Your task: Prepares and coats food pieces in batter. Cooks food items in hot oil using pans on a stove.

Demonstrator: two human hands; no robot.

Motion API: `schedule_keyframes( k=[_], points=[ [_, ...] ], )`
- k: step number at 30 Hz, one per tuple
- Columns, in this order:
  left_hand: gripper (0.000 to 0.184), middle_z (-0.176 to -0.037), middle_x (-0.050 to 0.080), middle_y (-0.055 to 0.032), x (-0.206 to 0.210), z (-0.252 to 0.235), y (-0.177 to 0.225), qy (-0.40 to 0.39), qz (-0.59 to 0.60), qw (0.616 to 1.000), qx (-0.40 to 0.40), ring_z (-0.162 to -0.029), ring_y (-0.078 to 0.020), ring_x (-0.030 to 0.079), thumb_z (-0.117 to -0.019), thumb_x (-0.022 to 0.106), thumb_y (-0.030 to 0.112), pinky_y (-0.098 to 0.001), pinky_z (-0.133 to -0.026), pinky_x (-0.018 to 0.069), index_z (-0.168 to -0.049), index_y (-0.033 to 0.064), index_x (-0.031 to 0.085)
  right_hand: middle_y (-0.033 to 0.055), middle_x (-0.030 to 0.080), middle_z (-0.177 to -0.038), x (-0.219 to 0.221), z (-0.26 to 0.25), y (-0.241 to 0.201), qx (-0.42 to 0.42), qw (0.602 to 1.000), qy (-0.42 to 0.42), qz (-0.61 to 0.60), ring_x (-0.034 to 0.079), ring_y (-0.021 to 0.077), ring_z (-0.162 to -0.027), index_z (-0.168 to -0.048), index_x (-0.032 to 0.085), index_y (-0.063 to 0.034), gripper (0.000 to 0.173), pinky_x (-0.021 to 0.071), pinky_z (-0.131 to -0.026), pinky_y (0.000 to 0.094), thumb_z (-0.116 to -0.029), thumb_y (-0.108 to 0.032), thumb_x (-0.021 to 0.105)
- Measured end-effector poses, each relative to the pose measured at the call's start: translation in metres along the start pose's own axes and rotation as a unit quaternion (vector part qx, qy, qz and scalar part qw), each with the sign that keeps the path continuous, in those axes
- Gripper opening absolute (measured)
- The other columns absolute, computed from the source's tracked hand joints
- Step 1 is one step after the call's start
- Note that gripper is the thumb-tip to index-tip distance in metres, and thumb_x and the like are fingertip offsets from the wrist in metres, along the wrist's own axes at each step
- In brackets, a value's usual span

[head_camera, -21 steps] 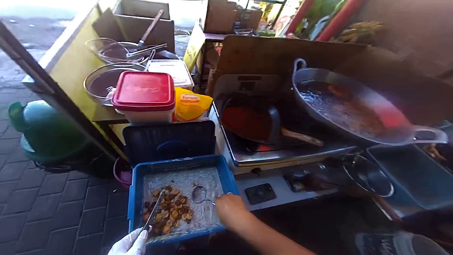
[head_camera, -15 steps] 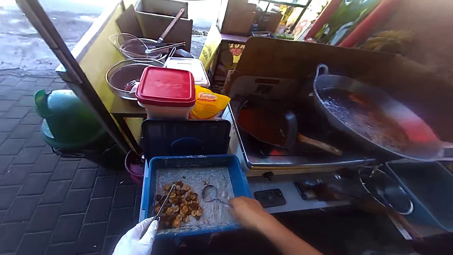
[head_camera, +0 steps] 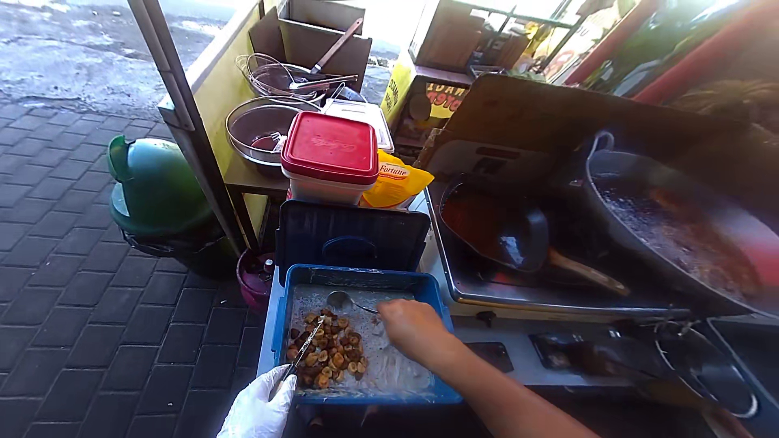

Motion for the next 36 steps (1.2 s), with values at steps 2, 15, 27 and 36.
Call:
schedule_keyframes(
  k=[2,15,27,36],
  points=[
    [0.043,-0.121,0.073,-0.002,0.0,0.0,0.001,-0.013,-0.007,1.0,-0.008,-0.115,-0.0158,0.067,-0.101,0.053,0.046,-0.0463,-0.103,0.0514,-0.132,0.0215,0.07,0.0187,0.07,-0.118,0.015,-0.022,-0.016,-0.018,0.999,0.019,0.027,0.07,0.0393,-0.101,-0.125,0.065,-0.0043,0.028,0.0575,-0.08,0.0576,-0.1034,-0.009,0.047],
    [0.046,-0.124,0.072,-0.0035,-0.003,0.0,0.003,-0.073,-0.049,0.996,0.023,-0.117,-0.0178,0.067,-0.1034,0.048,0.048,-0.0478,-0.105,0.0504,-0.134,0.0214,0.069,0.0185,0.069,-0.12,0.085,0.052,0.006,-0.081,0.996,-0.024,0.025,0.072,0.0412,-0.093,-0.132,0.061,-0.0083,0.034,0.0586,-0.074,0.0589,-0.1007,-0.005,0.047],
    [0.045,-0.113,0.074,-0.0075,0.01,-0.012,0.054,-0.141,-0.273,0.952,0.003,-0.11,-0.0274,0.069,-0.1028,0.041,0.048,-0.0568,-0.091,0.0532,-0.118,0.021,0.073,0.0171,0.07,-0.11,0.069,0.057,0.004,-0.051,0.995,0.083,0.035,0.073,0.0369,-0.087,-0.127,0.065,-0.0079,0.035,0.0596,-0.066,0.0517,-0.0968,0.0,0.05],
    [0.052,-0.128,0.069,-0.011,0.009,-0.01,0.068,-0.128,-0.328,0.936,-0.01,-0.124,-0.0317,0.063,-0.1011,0.036,0.049,-0.0617,-0.096,0.05,-0.119,0.0157,0.071,0.025,0.062,-0.131,0.068,0.01,-0.001,0.033,0.997,-0.067,0.011,0.069,0.0448,-0.106,-0.142,0.05,0.0013,0.04,0.0574,-0.084,0.0592,-0.1036,-0.003,0.041]
  ],
)
Point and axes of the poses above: each hand's wrist, its own z-axis away from the middle knuckle, its own x-axis out of the palm, y = z × x, the point moved 7 cm from there along -z, towards the middle knuckle
